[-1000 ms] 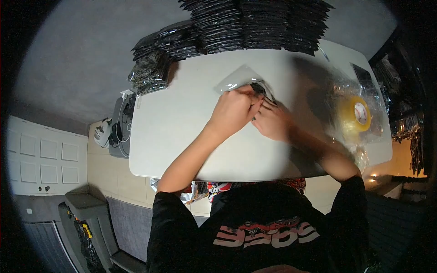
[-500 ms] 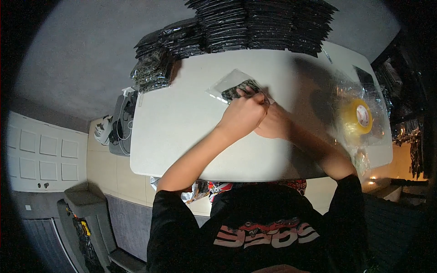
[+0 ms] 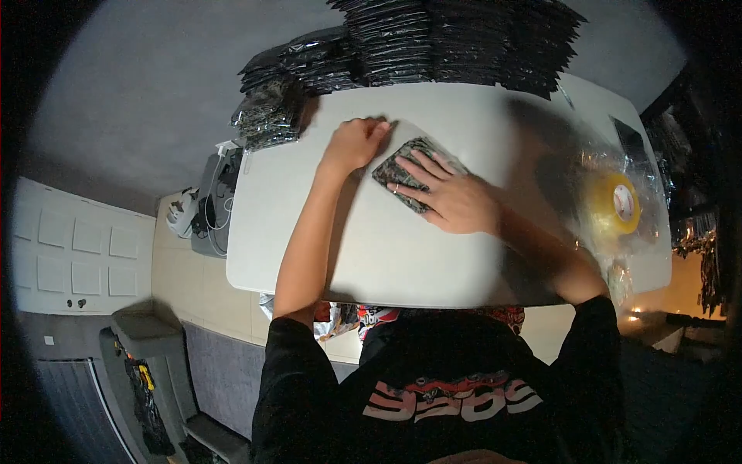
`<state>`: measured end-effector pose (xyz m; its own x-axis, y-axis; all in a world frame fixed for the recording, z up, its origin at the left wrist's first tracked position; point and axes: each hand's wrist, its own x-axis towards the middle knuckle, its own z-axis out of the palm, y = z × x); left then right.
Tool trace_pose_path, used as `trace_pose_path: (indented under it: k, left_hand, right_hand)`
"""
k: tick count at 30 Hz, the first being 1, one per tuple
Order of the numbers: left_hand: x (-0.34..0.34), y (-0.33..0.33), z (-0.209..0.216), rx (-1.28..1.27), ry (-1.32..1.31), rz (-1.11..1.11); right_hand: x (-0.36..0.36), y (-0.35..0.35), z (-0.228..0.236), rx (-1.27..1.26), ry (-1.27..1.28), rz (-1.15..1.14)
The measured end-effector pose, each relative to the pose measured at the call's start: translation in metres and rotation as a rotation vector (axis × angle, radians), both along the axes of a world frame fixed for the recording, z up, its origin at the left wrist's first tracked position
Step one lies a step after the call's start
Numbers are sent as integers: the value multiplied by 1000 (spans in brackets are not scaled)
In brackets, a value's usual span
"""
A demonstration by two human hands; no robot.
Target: Folding camouflage fabric and placing it into plastic bags.
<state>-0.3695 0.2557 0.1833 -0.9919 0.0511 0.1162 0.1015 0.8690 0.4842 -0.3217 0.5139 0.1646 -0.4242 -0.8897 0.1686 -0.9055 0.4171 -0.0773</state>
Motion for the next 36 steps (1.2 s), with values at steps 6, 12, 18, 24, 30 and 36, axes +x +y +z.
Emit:
trace_pose_path:
  k: [6, 12, 18, 24, 30, 36]
  left_hand:
    - [-8, 17, -14, 89, 49, -92]
    - [-1, 18, 0, 77, -28, -54]
    - [-3, 14, -7, 214, -91, -87]
    - [0, 18, -1, 166, -87, -63]
    - [-5, 11, -7, 113, -41, -101]
    - [-12, 5, -17, 229, -115, -137]
  right_hand:
    - [-6, -6, -7, -18, 19, 120]
    - [-4, -21, -9, -60, -22, -68]
    - [-5, -31, -13, -97, -96, 38]
    - [-12, -27, 3, 47, -73, 44]
    - [-11, -27, -14, -88, -113, -94]
    - [-9, -25, -10, -104, -31, 4]
